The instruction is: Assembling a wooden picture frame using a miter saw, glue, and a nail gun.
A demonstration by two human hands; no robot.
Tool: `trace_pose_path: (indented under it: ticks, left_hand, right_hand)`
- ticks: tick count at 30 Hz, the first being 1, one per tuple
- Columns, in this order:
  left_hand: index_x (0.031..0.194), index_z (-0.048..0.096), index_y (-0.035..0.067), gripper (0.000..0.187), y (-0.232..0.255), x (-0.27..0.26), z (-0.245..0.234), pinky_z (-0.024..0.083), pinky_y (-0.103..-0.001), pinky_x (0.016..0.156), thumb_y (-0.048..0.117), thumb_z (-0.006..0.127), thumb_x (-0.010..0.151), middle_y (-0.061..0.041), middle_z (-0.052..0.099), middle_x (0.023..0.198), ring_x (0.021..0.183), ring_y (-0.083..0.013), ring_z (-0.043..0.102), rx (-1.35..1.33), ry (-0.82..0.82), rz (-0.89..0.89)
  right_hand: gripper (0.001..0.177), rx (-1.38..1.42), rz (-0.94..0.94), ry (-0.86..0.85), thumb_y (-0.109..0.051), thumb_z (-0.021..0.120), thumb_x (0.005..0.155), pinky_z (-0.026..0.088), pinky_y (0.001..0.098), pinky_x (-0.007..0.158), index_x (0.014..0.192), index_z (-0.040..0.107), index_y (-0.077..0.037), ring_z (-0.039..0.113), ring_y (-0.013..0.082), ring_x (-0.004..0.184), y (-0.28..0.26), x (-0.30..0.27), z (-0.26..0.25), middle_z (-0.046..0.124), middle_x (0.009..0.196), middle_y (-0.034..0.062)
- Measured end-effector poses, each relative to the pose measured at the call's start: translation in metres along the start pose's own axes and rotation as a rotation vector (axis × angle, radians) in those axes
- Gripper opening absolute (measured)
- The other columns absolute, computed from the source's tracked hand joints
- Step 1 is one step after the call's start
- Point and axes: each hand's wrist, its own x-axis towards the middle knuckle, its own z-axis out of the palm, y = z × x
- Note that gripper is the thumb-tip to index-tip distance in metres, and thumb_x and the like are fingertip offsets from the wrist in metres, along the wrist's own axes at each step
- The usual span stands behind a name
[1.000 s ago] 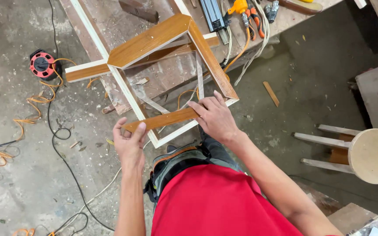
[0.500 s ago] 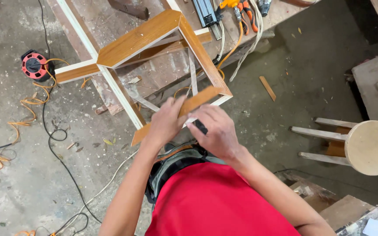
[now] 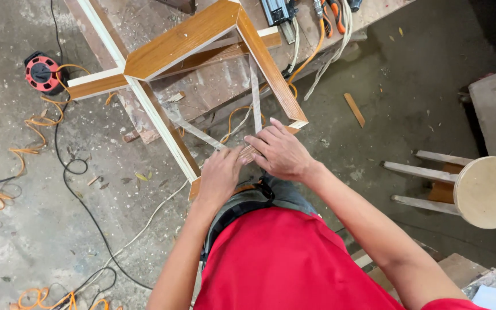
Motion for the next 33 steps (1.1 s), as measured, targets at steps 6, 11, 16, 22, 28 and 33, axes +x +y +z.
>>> trace_pose_path:
  ticks: [6, 11, 16, 22, 28, 33]
  left_hand:
    - [0.131, 0.065, 0.014, 0.035, -0.004, 0.004, 0.015, 0.049, -0.046, 0.086, 0.028, 0.066, 0.099, -0.011, 0.068, 0.107, 0.102, -0.0326, 0.061, -0.031, 0.054, 0.011]
    - [0.135, 0.064, 0.014, 0.051, 0.008, 0.003, -0.002, 0.046, -0.045, 0.08, 0.036, 0.072, 0.09, -0.009, 0.067, 0.104, 0.098, -0.0308, 0.061, 0.046, 0.038, 0.042]
    - [0.137, 0.064, 0.017, 0.053, 0.006, 0.002, 0.0, 0.044, -0.044, 0.077, 0.037, 0.074, 0.088, -0.006, 0.068, 0.105, 0.096, -0.0284, 0.062, 0.114, 0.04, 0.054]
    - [0.135, 0.065, 0.016, 0.052, 0.006, 0.006, 0.005, 0.044, -0.043, 0.078, 0.033, 0.074, 0.088, -0.006, 0.069, 0.106, 0.098, -0.0278, 0.063, 0.083, 0.057, 0.062]
    - [0.135, 0.065, 0.015, 0.051, 0.008, 0.007, 0.007, 0.044, -0.043, 0.08, 0.031, 0.075, 0.088, -0.007, 0.068, 0.106, 0.098, -0.0272, 0.063, 0.072, 0.082, 0.063]
    - [0.134, 0.067, 0.015, 0.05, 0.006, 0.012, 0.002, 0.048, -0.043, 0.081, 0.032, 0.075, 0.088, -0.007, 0.069, 0.107, 0.098, -0.028, 0.064, 0.03, 0.074, 0.057]
  right_hand:
    - [0.029, 0.015, 0.031, 0.03, -0.029, 0.065, 0.093, 0.04, 0.0492, 0.111, 0.113, 0.069, -0.008, 0.06, 0.0299, 0.105, 0.018, 0.005, 0.001, 0.064, 0.1, 0.0098]
    - [0.025, 0.053, -0.002, 0.069, -0.03, 0.066, 0.092, 0.041, 0.0481, 0.109, 0.104, 0.068, -0.008, 0.06, 0.0303, 0.102, 0.023, 0.004, 0.0, 0.065, 0.098, 0.0096]
    - [0.024, 0.095, 0.028, 0.044, -0.029, 0.068, 0.09, 0.043, 0.0444, 0.105, 0.102, 0.069, -0.007, 0.06, 0.0301, 0.1, 0.025, 0.004, 0.0, 0.064, 0.096, 0.0095]
    - [0.029, 0.066, 0.009, 0.097, -0.03, 0.07, 0.085, 0.042, 0.0453, 0.107, 0.104, 0.07, -0.007, 0.06, 0.0296, 0.102, 0.029, 0.001, 0.0, 0.065, 0.097, 0.0091]
    - [0.036, 0.06, -0.006, 0.095, -0.036, 0.072, 0.09, 0.042, 0.0468, 0.109, 0.111, 0.069, -0.007, 0.06, 0.0289, 0.106, 0.033, -0.001, -0.004, 0.065, 0.103, 0.0091]
    - [0.057, 0.033, -0.067, 0.074, -0.054, 0.072, 0.086, 0.042, 0.048, 0.109, 0.118, 0.067, -0.007, 0.06, 0.0288, 0.109, 0.039, -0.002, -0.002, 0.065, 0.107, 0.0081]
